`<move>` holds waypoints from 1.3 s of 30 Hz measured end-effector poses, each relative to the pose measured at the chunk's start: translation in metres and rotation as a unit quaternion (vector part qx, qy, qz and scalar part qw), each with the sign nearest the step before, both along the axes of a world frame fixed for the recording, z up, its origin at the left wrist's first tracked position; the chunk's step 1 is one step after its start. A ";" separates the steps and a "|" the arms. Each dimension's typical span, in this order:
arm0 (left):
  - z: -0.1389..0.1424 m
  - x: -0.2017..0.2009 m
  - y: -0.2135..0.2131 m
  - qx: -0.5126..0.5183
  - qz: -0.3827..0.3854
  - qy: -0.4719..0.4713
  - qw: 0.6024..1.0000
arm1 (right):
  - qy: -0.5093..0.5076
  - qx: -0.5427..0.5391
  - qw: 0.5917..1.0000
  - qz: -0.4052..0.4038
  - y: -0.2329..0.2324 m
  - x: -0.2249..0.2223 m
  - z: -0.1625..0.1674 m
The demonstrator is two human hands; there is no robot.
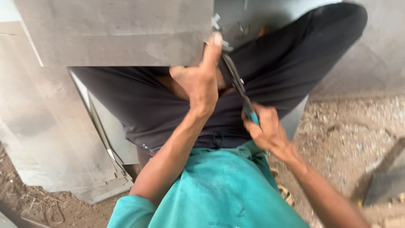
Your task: The person sits cross-legged on the ground and uses tin snips to cut small rectangular pieces from a large white sheet. They repeatedly trim the edges of the sheet, creating a pile of cut pieces on the ground.
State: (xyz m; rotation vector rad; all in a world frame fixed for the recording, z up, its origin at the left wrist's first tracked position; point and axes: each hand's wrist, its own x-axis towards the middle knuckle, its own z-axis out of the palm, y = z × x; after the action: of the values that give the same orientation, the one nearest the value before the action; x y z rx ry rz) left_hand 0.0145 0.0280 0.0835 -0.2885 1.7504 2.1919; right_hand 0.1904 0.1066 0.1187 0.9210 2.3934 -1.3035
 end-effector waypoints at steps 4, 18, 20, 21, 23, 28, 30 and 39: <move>-0.034 0.000 -0.034 0.073 -0.056 0.021 0.996 | -0.037 -0.106 0.986 -0.121 -0.022 0.007 -0.009; -0.005 0.007 0.027 0.096 -0.289 -0.049 0.951 | 0.083 -0.266 0.933 -0.228 -0.011 -0.005 -0.003; -0.015 0.020 0.036 0.103 -0.272 -0.046 0.956 | 0.092 -0.236 0.944 -0.212 -0.011 -0.007 -0.003; -0.018 0.023 0.039 0.104 -0.263 -0.041 0.958 | 0.095 -0.227 0.945 -0.213 -0.011 -0.007 -0.002; -0.022 0.024 0.039 0.083 -0.266 -0.055 0.959 | 0.099 -0.209 0.950 -0.210 -0.009 -0.007 -0.001; -0.025 0.020 0.036 0.117 -0.252 -0.063 0.959 | 0.113 -0.171 0.959 -0.196 -0.007 -0.007 -0.003; -0.024 0.021 0.037 0.127 -0.252 -0.067 0.957 | 0.104 -0.184 0.953 -0.216 -0.008 -0.007 -0.005; -0.002 -0.030 -0.010 -0.083 -0.308 -0.228 0.920 | -0.003 -0.315 0.935 -0.161 -0.018 -0.014 0.008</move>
State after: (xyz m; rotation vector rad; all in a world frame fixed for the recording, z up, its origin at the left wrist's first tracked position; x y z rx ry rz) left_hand -0.0154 0.0175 0.0820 -0.2222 1.4935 1.4007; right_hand 0.1761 0.0889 0.1270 1.1169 1.6581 -2.0089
